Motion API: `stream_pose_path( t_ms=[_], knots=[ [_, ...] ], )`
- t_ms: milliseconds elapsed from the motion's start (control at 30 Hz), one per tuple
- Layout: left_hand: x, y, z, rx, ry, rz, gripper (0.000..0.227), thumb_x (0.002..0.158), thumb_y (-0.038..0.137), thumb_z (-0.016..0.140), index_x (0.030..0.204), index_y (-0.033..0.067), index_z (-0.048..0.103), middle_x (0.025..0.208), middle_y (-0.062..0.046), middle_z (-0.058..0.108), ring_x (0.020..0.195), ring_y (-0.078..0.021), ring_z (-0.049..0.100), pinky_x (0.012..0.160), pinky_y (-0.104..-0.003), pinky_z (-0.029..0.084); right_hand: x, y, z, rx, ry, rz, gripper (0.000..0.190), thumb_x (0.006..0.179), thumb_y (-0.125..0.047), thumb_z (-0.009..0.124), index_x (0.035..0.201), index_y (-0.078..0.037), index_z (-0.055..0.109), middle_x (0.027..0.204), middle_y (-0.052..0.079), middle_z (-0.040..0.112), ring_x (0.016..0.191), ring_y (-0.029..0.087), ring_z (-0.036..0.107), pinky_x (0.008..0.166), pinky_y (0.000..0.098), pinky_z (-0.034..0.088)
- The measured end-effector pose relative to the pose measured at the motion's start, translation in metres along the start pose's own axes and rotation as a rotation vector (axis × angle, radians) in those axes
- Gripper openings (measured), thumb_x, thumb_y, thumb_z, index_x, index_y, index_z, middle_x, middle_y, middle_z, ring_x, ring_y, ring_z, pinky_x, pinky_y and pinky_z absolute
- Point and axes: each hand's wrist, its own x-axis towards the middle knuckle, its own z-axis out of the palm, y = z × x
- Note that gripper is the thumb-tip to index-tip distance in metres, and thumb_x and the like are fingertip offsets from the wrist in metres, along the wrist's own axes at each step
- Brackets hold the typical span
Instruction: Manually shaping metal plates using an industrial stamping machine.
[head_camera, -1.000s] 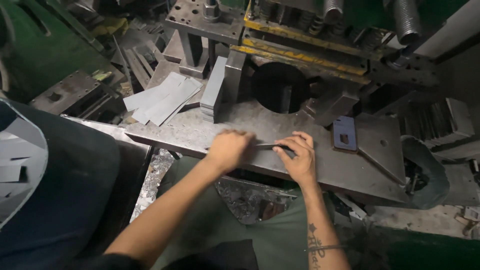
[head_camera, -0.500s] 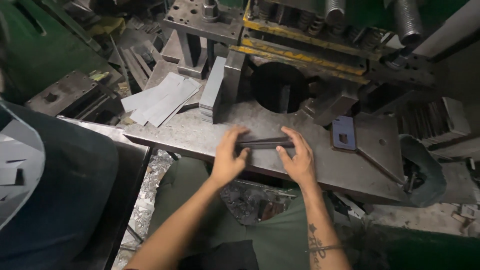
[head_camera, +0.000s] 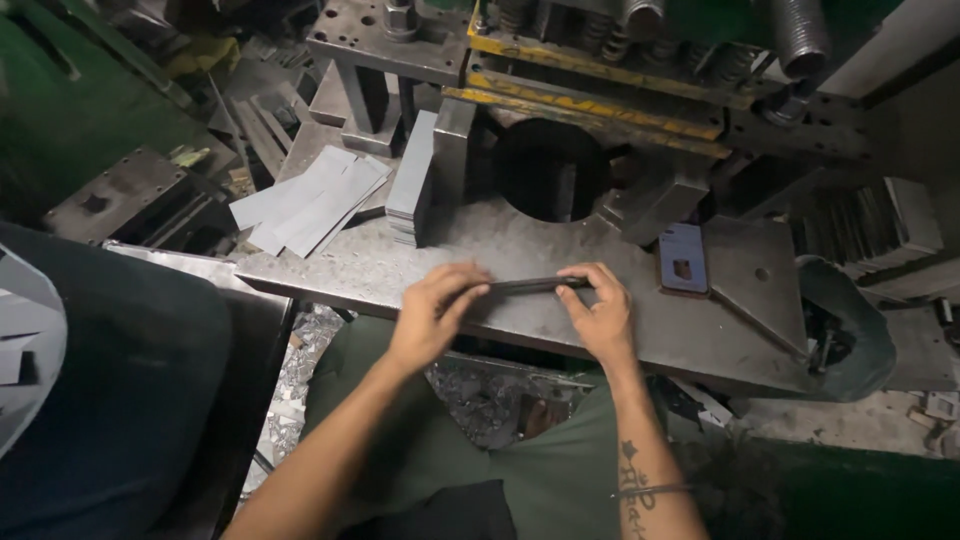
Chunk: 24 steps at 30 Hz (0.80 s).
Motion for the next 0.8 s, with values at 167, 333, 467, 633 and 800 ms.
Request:
stream_pose_path(
  t_ms=[167,333,467,633,800],
  knots=[
    [-0.003,0.029,-0.045,0.073,0.268,-0.019,0.010,0.098,0.012,0.069,0.102,0.0121,0.078,0.093,-0.009,0.079,0.090,-0.0326,0.077,0.077,-0.041,0.059,0.000,-0.010,-0.001,0.018,0.002,0.042,0.021,0.083,-0.003,0.079,0.102,-0.014,0.077,0.095,0.008,0.074,0.096,0.031,0.072,0.092,0.0425,0.053],
    [0.004,-0.021,-0.098,0.175,0.767,-0.178,0.019,0.111,0.015,0.058,0.113,-0.0010,0.068,0.100,-0.023,0.069,0.096,-0.0345,0.067,0.087,-0.045,0.052,-0.001,-0.008,0.001,0.001,0.009,-0.006,0.018,0.086,-0.006,0.077,0.101,-0.015,0.078,0.092,0.008,0.072,0.094,0.031,0.071,0.090,0.0426,0.053],
    [0.015,-0.081,-0.124,0.342,0.795,-0.310,0.022,0.108,0.016,0.058,0.113,-0.0020,0.071,0.100,-0.028,0.070,0.098,-0.0505,0.065,0.089,-0.055,0.048,-0.003,0.012,0.006,0.002,-0.002,-0.003,0.017,0.086,-0.007,0.078,0.102,-0.015,0.078,0.093,0.007,0.073,0.094,0.030,0.070,0.091,0.0411,0.052],
    [0.025,-0.160,-0.137,0.805,0.432,-0.484,0.019,0.098,0.033,0.068,0.107,0.0189,0.078,0.087,-0.012,0.072,0.087,-0.0388,0.072,0.081,-0.050,0.054,-0.004,0.019,0.005,0.005,0.012,-0.010,0.017,0.086,-0.005,0.079,0.100,-0.014,0.078,0.094,0.007,0.074,0.094,0.029,0.071,0.091,0.0388,0.052],
    [0.025,-0.064,-0.105,0.835,0.565,-0.198,0.020,0.093,0.019,0.070,0.112,0.0199,0.069,0.107,-0.008,0.057,0.102,-0.0363,0.058,0.087,-0.048,0.045,-0.001,0.007,0.004,0.011,0.019,-0.019,0.018,0.085,-0.003,0.078,0.100,-0.013,0.078,0.092,0.009,0.073,0.092,0.031,0.071,0.090,0.0411,0.052]
  ],
)
